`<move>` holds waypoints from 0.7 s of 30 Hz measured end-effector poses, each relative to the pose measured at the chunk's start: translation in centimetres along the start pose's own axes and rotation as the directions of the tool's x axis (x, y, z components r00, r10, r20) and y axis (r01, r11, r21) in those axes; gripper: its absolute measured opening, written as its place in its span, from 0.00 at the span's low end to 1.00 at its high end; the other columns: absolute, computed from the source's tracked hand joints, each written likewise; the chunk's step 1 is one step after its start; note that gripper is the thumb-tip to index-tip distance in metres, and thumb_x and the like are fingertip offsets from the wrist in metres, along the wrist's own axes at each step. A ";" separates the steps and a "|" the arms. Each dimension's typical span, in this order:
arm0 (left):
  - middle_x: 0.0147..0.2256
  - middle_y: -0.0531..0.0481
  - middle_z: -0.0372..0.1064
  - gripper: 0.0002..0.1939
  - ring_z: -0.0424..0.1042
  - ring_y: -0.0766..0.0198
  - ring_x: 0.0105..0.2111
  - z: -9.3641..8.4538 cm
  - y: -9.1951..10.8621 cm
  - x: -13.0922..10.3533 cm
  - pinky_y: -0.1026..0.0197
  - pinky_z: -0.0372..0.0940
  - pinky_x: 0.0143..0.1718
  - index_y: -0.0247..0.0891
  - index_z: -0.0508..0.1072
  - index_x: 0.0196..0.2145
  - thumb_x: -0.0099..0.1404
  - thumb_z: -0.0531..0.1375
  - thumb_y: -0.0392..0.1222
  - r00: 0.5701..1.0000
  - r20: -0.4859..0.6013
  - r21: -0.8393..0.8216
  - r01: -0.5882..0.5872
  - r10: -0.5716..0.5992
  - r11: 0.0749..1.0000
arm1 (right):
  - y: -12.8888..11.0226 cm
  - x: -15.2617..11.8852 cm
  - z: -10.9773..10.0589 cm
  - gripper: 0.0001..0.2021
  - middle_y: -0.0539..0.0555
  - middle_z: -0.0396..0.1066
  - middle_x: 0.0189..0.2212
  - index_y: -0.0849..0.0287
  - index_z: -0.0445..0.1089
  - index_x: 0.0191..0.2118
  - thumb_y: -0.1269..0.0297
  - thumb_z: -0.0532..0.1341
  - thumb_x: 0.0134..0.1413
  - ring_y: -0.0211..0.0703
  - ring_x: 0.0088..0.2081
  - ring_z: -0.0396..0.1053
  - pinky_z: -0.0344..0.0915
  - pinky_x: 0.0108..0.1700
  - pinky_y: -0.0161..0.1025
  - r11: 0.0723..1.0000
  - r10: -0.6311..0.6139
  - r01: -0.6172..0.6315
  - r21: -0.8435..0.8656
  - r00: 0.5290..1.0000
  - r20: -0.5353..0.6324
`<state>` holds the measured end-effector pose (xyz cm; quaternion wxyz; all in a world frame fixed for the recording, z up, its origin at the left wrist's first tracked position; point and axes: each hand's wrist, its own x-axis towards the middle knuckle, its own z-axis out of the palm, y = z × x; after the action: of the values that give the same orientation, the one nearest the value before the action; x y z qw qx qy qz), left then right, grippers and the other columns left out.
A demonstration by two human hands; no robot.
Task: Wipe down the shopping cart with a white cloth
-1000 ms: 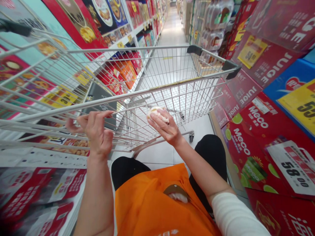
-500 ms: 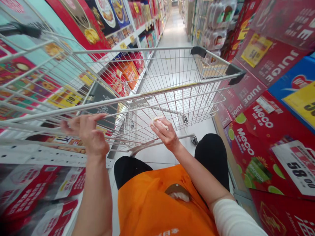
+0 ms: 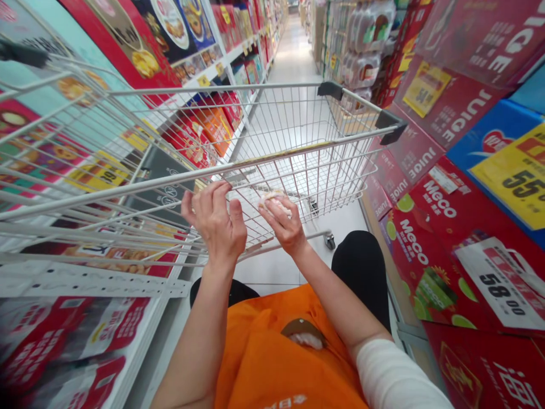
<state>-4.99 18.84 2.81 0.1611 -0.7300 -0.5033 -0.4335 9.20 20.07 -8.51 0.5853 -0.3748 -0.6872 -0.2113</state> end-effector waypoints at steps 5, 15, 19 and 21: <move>0.54 0.37 0.71 0.24 0.67 0.51 0.56 0.5 -0.3 0.1 0.42 0.41 0.69 0.36 0.71 0.52 0.76 0.45 0.54 0.999 0.041 0.026 -0.001 0.000 1.000 | 0.4 -0.6 -1.9 0.23 0.55 0.79 0.52 0.48 0.67 0.65 0.73 0.57 0.68 0.50 0.61 0.71 0.77 0.60 0.54 0.999 0.031 -0.033 0.023 0.997 0.077; 0.59 0.39 0.67 0.22 0.54 0.43 0.66 2.8 3.2 -0.3 0.32 0.35 0.69 0.44 0.71 0.57 0.71 0.54 0.53 0.997 -0.031 -0.047 0.070 -0.071 0.996 | 3.4 2.6 -2.5 0.23 0.51 0.77 0.53 0.42 0.67 0.63 0.72 0.58 0.68 0.48 0.63 0.68 0.75 0.63 0.55 0.996 0.030 -0.033 -0.077 0.998 -0.051; 0.56 0.42 0.73 0.22 0.61 0.46 0.64 3.7 4.2 0.7 0.35 0.36 0.70 0.45 0.72 0.60 0.74 0.51 0.52 0.989 0.148 -0.065 0.012 -0.003 0.998 | 3.3 -0.6 -2.0 0.18 0.55 0.77 0.51 0.49 0.74 0.57 0.72 0.55 0.69 0.50 0.61 0.70 0.76 0.61 0.56 0.990 0.120 -0.121 -0.065 0.992 -0.022; 0.53 0.42 0.74 0.22 0.64 0.46 0.61 3.9 4.4 1.1 0.36 0.36 0.69 0.44 0.73 0.58 0.75 0.50 0.54 0.983 0.182 -0.053 0.024 -0.014 0.998 | 3.1 -1.6 -2.4 0.18 0.56 0.78 0.50 0.51 0.75 0.56 0.73 0.54 0.69 0.49 0.61 0.70 0.75 0.62 0.55 0.987 0.148 -0.146 -0.064 0.989 0.027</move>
<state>0.77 20.17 2.34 0.0904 -0.7658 -0.5106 -0.3804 13.16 19.79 -9.98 0.5764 -0.4458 -0.6601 -0.1825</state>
